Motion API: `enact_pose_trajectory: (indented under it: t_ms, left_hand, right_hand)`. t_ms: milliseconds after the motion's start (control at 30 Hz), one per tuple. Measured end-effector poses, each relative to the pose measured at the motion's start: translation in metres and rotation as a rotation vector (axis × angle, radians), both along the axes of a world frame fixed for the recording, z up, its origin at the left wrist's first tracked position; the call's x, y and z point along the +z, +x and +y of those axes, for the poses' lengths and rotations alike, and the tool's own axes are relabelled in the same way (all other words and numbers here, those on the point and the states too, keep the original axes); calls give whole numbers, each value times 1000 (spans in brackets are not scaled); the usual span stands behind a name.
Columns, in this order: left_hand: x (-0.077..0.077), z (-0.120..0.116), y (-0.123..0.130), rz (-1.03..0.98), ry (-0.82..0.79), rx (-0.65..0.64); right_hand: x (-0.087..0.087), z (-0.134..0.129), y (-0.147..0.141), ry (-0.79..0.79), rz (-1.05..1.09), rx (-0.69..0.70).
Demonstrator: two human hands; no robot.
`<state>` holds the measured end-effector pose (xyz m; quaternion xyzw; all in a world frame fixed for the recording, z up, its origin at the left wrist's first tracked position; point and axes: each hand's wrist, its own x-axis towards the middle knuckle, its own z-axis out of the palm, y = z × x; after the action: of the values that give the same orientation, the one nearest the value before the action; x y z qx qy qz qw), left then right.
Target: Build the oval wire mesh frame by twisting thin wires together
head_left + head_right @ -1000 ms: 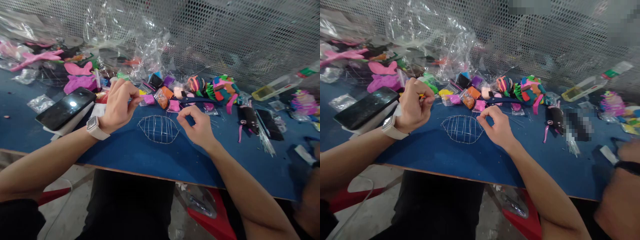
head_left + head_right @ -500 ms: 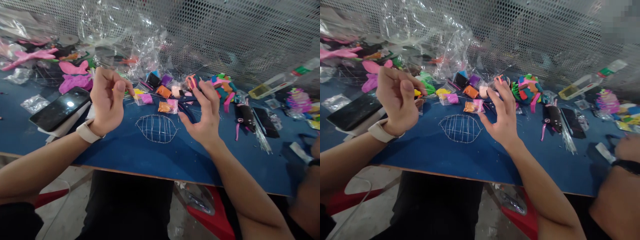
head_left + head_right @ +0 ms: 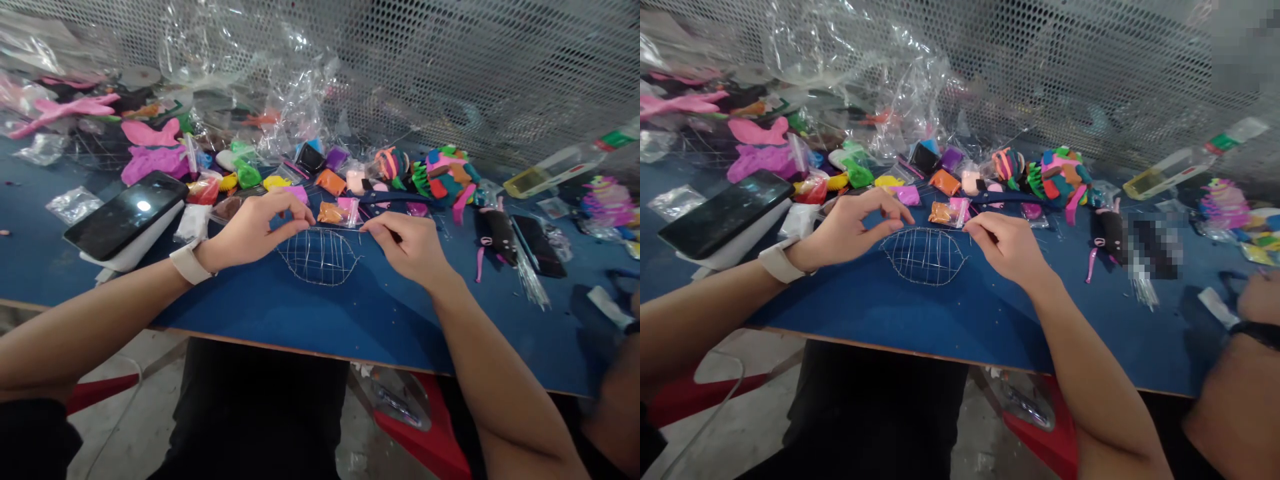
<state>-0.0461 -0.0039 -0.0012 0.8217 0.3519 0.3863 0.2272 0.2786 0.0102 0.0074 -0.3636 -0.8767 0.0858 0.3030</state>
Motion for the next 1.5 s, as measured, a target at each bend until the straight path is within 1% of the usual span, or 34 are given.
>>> enact_pose_trajectory:
  t_ms: [67, 133, 267, 367, 500, 600, 733, 833, 1000, 1067, 1167, 1300, 1433, 1500]
  left_hand:
    - [0, 4, -1, 92, 49, -93]
    - [-2, 8, -3, 147, 110, -141]
    - [-6, 13, -4, 143, 153, -91]
    - [-5, 13, -4, 110, 140, -91]
    - [0, 13, -8, 119, 110, -148]
    - [2, 17, -15, 157, 107, -188]
    - [4, 22, -21, 203, 48, -198]
    - [9, 24, -25, 226, 16, -229]
    - [18, 26, -31, 241, -58, -304]
    - [18, 27, -33, 256, -87, -335]
    - [15, 29, -33, 283, -86, -368]
    - [13, 31, -32, 265, -71, -366]
    - [13, 31, -32, 261, -114, -362]
    - [14, 31, -33, 275, -130, -356]
  right_hand:
    - [4, 3, 6, -22, -29, 24]
    - [8, 6, 13, -66, -66, 46]
    - [14, 7, 22, -181, -53, 46]
    - [10, 3, 16, -227, -26, 65]
    - [1, -6, -2, -187, -72, 137]
    - [-3, -10, -8, -161, -60, 159]
    - [-4, -8, -5, -133, -67, 173]
    - [-3, -6, -2, -122, -73, 174]
    - [1, -3, 1, -167, -65, 187]
    - [2, -2, 2, -180, -61, 199]
    - [3, -1, 5, -186, -48, 226]
    - [1, 0, 8, -165, -31, 231]
    - [0, 2, 9, -113, -19, 212]
    - [-1, 3, 9, -115, -19, 215]
